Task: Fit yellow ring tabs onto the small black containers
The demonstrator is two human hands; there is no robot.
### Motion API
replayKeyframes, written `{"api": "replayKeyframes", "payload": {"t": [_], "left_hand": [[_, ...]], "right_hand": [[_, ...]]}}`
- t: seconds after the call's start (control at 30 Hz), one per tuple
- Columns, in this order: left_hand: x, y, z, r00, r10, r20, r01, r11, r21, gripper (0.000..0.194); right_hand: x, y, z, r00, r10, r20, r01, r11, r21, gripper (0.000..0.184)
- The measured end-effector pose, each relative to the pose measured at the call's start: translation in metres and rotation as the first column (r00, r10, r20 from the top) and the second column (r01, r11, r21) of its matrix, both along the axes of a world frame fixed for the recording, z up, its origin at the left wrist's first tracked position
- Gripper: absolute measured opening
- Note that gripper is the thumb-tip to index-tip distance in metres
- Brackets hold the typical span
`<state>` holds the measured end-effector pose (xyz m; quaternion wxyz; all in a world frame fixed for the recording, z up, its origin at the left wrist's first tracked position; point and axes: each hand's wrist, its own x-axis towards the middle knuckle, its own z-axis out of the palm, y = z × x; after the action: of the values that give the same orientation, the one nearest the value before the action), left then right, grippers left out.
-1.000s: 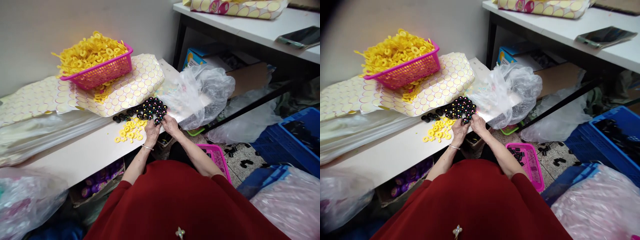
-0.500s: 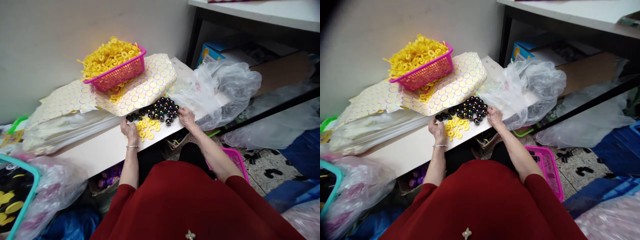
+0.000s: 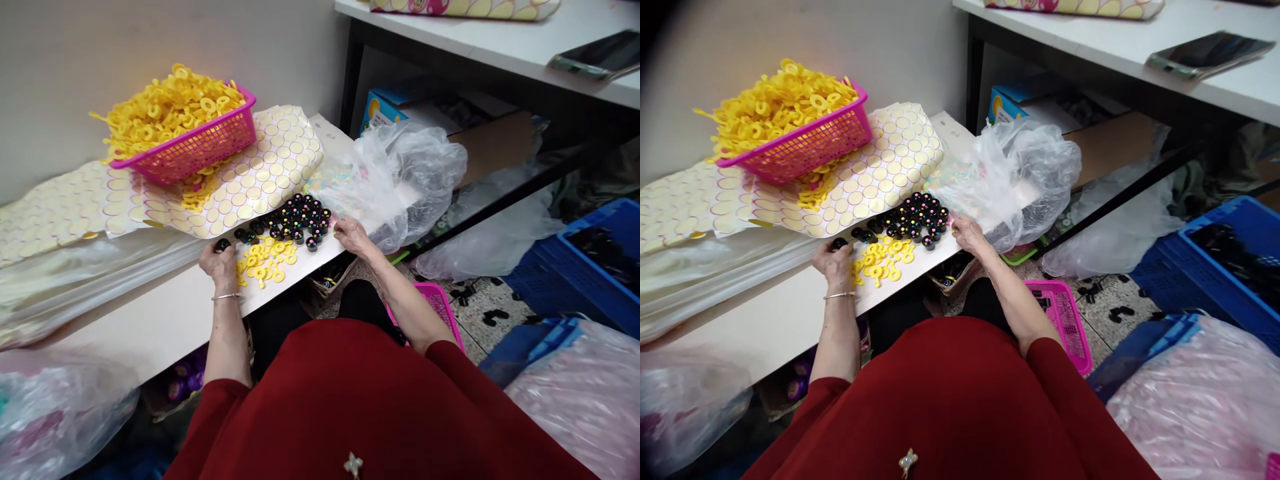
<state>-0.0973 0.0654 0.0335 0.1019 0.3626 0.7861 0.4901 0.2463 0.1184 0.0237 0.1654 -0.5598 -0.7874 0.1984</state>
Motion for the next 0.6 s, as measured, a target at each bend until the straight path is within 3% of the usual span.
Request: {"api": "replayKeyframes", "payload": {"t": [0.07,0.13,0.23,0.37,0.5,0.6], "left_hand": [[0.007,-0.010,0.008,0.994,0.094,-0.051,-0.093,0.995,0.032,0.025],[0.024,-0.021,0.012,0.994,0.081,-0.067,-0.075,0.993,0.089,0.028],[0.066,-0.034,0.009,0.989,-0.141,-0.031,0.144,0.982,0.124,0.031],[0.123,-0.042,-0.010,0.896,-0.444,0.020,0.442,0.895,0.063,0.030],[0.146,-0.043,-0.024,0.825,-0.560,-0.072,0.562,0.827,0.009,0.025],[0.148,-0.044,-0.028,0.783,-0.603,-0.152,0.608,0.794,-0.016,0.022]], "right_hand": [[0.001,0.000,-0.002,1.000,0.005,-0.022,-0.004,1.000,0.025,0.023],[0.001,0.000,-0.004,1.000,0.004,-0.028,-0.003,0.999,0.047,0.023],[-0.004,-0.003,-0.003,0.999,-0.034,0.014,0.033,0.998,0.047,0.026],[-0.010,-0.016,0.003,0.990,-0.068,0.120,0.061,0.996,0.059,0.031],[-0.011,-0.028,0.013,0.976,-0.002,0.217,0.005,1.000,-0.017,0.031],[-0.012,-0.028,0.020,0.973,-0.052,0.226,0.082,0.989,-0.127,0.030]]}}
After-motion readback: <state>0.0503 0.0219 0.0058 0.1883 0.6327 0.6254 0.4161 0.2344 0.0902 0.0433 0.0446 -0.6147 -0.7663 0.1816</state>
